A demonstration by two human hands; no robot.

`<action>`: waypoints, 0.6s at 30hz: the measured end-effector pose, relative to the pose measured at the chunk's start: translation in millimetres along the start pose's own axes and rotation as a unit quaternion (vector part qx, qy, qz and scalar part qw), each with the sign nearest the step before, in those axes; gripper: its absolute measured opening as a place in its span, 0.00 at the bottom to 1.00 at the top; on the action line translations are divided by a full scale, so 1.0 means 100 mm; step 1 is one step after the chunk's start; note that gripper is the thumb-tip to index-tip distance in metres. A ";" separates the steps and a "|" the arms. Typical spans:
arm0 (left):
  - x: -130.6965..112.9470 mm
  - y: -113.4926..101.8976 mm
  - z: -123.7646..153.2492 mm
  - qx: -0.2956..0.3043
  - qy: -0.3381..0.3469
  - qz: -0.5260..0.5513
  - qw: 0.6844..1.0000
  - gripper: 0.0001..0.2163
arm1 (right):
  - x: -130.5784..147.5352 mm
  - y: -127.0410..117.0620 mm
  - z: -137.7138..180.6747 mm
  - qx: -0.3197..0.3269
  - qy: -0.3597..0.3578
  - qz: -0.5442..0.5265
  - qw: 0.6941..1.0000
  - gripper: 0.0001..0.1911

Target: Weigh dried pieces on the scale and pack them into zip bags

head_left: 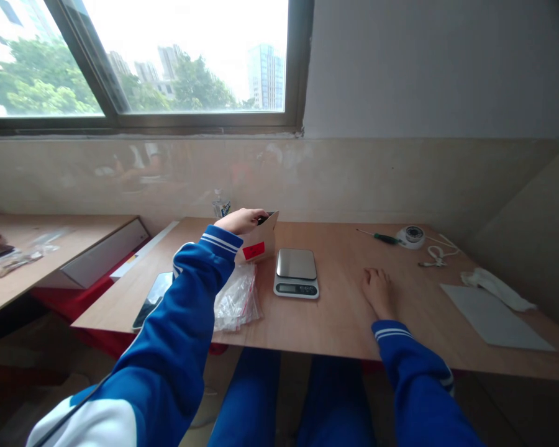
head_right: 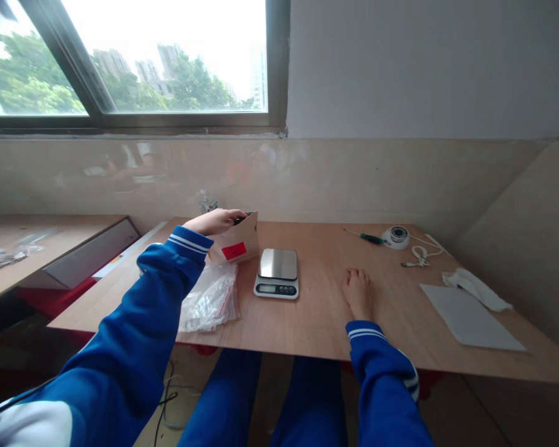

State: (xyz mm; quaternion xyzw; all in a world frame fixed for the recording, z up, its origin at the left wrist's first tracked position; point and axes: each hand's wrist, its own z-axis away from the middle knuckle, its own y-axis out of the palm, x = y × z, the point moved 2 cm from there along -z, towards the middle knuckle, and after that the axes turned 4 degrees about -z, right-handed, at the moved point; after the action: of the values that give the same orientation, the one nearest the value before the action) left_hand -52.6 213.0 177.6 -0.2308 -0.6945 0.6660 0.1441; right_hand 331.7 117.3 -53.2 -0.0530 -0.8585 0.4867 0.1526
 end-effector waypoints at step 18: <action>-0.01 0.02 0.13 -0.066 0.030 0.092 0.993 0.17 | -0.01 0.03 0.00 -0.010 0.004 -0.021 1.000 0.16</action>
State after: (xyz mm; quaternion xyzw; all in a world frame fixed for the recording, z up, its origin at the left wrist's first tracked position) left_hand -58.0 201.8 174.5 -0.3223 -0.7085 0.6216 0.0876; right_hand 332.9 118.8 -55.9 -0.0382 -0.8635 0.4750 0.1655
